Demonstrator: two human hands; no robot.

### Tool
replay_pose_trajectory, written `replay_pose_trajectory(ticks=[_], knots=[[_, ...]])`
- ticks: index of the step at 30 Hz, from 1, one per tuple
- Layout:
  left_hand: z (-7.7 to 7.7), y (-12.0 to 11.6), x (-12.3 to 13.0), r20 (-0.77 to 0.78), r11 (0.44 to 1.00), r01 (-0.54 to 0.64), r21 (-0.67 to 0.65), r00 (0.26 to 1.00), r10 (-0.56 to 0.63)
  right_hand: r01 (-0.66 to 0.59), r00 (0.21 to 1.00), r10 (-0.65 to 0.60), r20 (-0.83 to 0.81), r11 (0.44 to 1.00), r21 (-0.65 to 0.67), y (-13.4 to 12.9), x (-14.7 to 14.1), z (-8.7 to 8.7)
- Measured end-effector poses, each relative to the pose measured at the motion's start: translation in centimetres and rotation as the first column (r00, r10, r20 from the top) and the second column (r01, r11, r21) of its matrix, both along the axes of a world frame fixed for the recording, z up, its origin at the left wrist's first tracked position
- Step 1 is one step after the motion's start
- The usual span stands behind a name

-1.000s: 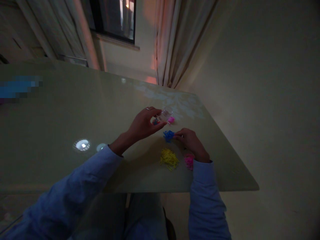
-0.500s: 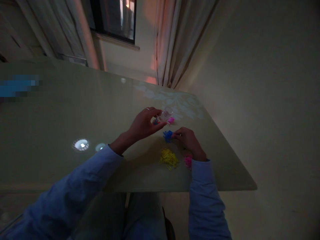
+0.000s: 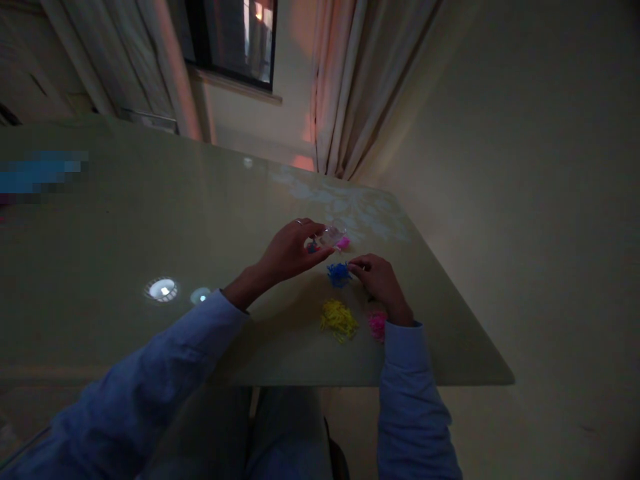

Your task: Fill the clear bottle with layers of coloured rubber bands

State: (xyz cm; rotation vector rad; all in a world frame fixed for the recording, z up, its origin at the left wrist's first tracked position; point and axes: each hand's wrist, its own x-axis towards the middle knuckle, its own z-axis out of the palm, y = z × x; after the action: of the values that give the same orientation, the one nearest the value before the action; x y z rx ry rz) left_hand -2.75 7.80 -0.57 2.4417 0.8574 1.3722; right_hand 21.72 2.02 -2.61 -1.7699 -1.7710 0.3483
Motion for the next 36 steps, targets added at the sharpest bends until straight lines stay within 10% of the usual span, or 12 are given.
replay_pose_trajectory(ticks=[13, 23, 36], knots=[[-0.3, 0.0, 0.0, -0.168, 0.999, -0.032, 0.01, 0.985, 0.033, 0.086, 0.824, -0.046, -0.565, 0.995, 0.044, -0.9, -1.5, 2.0], [-1.0, -0.7, 0.6, -0.374, 1.0, -0.008, 0.022, 0.927, 0.016, 0.088, 0.737, 0.039, -0.675, 0.984, 0.153, -1.2, -2.7, 2.6], [-1.4, -0.8, 0.8, -0.381, 0.999, 0.024, 0.029, 0.925, -0.011, -0.019, 0.819, 0.115, -0.562, 0.985, 0.174, -1.3, -2.9, 2.4]])
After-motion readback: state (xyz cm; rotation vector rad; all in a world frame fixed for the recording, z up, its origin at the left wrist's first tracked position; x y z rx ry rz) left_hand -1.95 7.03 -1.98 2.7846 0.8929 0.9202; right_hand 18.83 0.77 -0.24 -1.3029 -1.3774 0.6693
